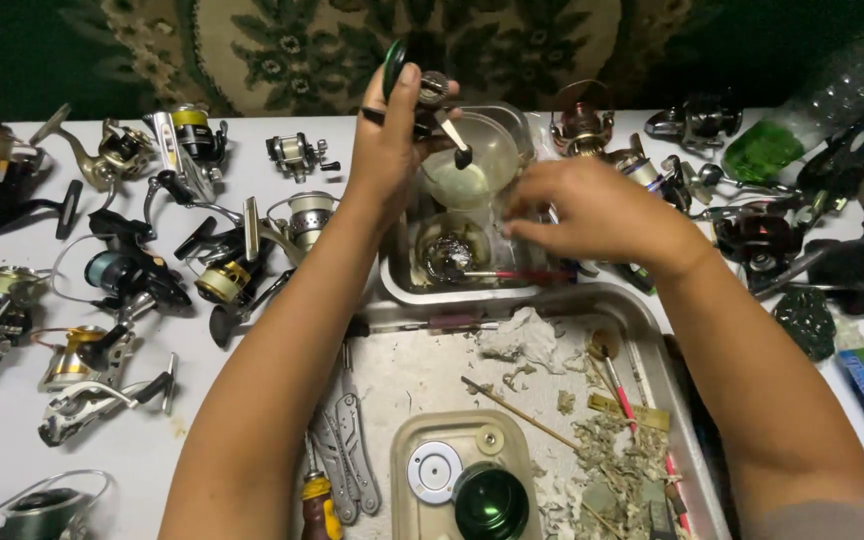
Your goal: Cleaning and assembling various components of fishing reels on a workbench using maintenance tools.
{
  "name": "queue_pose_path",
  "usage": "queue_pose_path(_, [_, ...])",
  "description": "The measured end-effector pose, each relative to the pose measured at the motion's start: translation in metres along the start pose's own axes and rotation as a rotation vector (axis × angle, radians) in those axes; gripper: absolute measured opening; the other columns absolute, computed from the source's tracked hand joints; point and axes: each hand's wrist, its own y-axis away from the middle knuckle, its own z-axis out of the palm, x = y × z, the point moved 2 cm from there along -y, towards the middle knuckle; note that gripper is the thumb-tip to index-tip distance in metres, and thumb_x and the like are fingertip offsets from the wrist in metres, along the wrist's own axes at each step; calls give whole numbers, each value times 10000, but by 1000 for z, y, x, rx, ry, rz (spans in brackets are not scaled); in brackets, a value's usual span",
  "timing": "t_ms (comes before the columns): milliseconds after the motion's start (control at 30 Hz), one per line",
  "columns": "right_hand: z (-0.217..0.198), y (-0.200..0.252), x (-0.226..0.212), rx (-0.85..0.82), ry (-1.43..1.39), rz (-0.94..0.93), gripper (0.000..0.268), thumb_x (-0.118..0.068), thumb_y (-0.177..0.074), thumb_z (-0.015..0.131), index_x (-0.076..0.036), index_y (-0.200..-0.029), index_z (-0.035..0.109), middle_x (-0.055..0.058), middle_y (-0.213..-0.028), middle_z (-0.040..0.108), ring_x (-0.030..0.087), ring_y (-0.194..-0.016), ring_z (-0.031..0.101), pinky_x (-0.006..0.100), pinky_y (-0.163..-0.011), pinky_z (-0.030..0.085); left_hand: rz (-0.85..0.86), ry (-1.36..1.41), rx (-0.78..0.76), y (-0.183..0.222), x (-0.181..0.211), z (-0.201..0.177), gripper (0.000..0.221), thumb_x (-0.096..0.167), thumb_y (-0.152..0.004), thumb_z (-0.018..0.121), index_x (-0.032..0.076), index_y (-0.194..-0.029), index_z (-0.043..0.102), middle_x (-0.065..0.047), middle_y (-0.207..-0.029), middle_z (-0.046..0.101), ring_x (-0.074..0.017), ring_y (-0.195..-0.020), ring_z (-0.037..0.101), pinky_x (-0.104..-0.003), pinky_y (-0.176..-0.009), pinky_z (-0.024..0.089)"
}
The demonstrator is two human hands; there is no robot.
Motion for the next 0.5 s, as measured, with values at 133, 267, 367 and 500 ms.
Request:
queue_pose_path(133, [31,7,6,-406,134,180,311,-417,-907,642,-187,-1059,786,22,-969,757,221,-857,699,393,-768,513,112,6,4,1,-12,-15,532,457,-900,637,106,-1280,510,-184,-1094,747,-282,-899,775,-379,-719,660])
queue_pose_path(267, [36,10,6,-487,-11,228,396,-270,-878,682,-272,-1273,723,2,-1085,798,188,-915,745,344,-825,544,80,7,-21,0,-20,-20,723,477,-872,649,80,-1431,418,-193,-1155,737,-270,-948,771,-388,-732,667])
queue_pose_path(367, [26,12,0,-507,-62,291,357,-256,-917,653,-256,-1273,676,-8,-1038,822,169,-852,757,329,-755,543,53,-108,-39,4,-13,-23,738,519,-853,635,111,-1429,417,-177,-1165,748,-267,-976,772,-388,-745,679])
queue_pose_path(500, [17,20,35,-373,-254,121,275,-212,-931,606,-189,-1137,787,-15,-1114,841,152,-1022,790,361,-948,602,51,-37,-67,1,-20,-41,591,480,-901,619,107,-1334,471,-190,-1151,744,-257,-920,776,-389,-665,661])
